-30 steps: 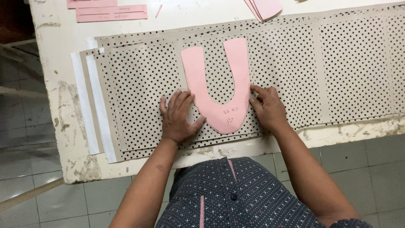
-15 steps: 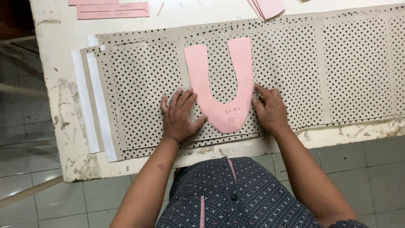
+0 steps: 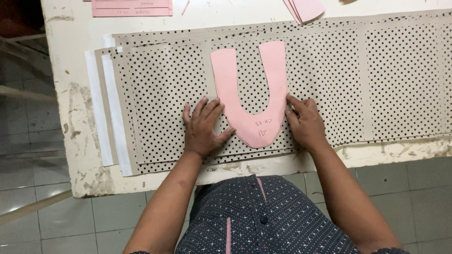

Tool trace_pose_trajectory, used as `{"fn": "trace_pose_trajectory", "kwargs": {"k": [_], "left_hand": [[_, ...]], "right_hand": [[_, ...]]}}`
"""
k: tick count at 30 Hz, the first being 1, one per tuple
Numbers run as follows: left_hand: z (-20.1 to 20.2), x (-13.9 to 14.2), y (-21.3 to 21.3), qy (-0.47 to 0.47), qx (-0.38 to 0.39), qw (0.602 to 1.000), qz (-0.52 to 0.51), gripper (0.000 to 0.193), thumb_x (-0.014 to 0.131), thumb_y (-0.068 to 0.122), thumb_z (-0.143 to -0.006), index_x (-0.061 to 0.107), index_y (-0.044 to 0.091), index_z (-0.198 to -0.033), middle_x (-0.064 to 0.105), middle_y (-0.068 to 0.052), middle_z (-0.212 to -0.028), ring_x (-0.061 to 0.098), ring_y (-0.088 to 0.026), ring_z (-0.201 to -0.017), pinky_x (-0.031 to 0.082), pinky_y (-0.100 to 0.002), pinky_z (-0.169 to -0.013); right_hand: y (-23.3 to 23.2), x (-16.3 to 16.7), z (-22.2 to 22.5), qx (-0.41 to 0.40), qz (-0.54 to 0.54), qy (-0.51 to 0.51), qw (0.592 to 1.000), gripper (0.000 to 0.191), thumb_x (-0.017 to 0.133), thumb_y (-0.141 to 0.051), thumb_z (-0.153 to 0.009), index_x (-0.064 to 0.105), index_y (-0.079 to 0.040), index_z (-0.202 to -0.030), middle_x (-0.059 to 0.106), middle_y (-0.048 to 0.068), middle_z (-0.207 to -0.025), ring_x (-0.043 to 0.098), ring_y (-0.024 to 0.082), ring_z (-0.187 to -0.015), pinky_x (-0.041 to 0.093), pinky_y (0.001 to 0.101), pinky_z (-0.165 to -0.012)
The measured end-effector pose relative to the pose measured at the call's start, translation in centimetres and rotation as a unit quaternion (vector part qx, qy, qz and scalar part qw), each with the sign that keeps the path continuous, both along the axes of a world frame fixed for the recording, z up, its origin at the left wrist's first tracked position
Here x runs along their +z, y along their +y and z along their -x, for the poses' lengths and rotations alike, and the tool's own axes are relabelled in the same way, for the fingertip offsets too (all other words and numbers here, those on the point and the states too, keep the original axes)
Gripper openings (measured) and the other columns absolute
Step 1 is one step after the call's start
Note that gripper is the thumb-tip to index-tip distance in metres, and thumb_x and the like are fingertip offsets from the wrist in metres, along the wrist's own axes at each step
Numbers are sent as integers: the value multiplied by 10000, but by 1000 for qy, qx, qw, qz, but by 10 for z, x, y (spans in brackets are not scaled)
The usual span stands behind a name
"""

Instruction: The person places pink U-shaped pattern pieces onto a polka-dotted fabric laid on a worktable. They adjust the position of each piece multiple times, aligning it with the fabric pattern, then lift and reposition it. The task involves handling the pattern pieces and fabric without using any tools.

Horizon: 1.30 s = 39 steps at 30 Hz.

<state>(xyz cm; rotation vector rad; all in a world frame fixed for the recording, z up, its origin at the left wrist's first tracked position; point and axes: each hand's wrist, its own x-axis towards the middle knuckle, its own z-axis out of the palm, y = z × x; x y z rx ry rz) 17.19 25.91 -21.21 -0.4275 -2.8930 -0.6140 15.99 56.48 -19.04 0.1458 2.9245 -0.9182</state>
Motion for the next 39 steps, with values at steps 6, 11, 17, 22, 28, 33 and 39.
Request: {"fn": "trace_pose_trajectory", "kwargs": {"k": [6,11,17,22,28,33,39], "left_hand": [[0,-5,-2,31,2,1000,-1,640,721,554,-844,643,180,-1358,556,-7,-1487,418,-259,-1445,135,-604,-1221],[1,-7,-3,32,-1,999,-4,634,718,548,-852,646,181,-1364,556,-9,-1497,422,-261,-1443,134,-604,-1221],[1,-5,-3,25,-2,1000,-11,630,716,548,-848,655,183,-1358,558,-13,-1496,423,-269,-1443,131,-603,-1218],[1,-5,-3,16,3,1000,-5,633,712,551,-849,653,182,-1360,561,-10,-1494,422,-261,-1449,125,-596,-1225],[0,-7,-2,16,6,1000,6,654,702,570,-848,638,186,-1373,546,-17,-1502,409,-253,-1462,115,-590,-1229],[0,-6,-2,9,3,1000,7,683,713,581,-838,631,170,-1377,547,-25,-1490,403,-262,-1461,113,-594,-1217],[-1,-4,-2,7,4,1000,1,680,714,577,-851,626,174,-1391,544,-16,-1506,400,-257,-1473,115,-596,-1228]], "right_hand": [[-2,1,2,2,1,8,1000,432,659,-280,-967,656,-237,-1397,549,75,-1031,597,223,-845,509,377,-779],[-1,0,3,4,3,20,1000,422,677,-288,-964,674,-234,-1382,536,64,-994,576,204,-800,504,356,-748],[0,1,3,4,1,19,1000,405,687,-302,-962,686,-233,-1361,539,52,-992,573,193,-809,501,348,-743],[0,3,4,7,-2,4,1000,424,680,-297,-960,679,-236,-1380,538,54,-1004,569,193,-815,497,350,-755],[1,3,4,13,1,-3,1000,470,709,-311,-938,665,-228,-1399,548,58,-1030,583,193,-832,506,345,-780],[1,3,3,15,5,-4,1000,491,730,-314,-924,665,-228,-1403,559,60,-1042,594,191,-850,512,342,-792],[2,2,2,16,8,-1,1000,489,735,-316,-926,666,-230,-1402,560,62,-1048,597,194,-859,511,341,-796]]}}
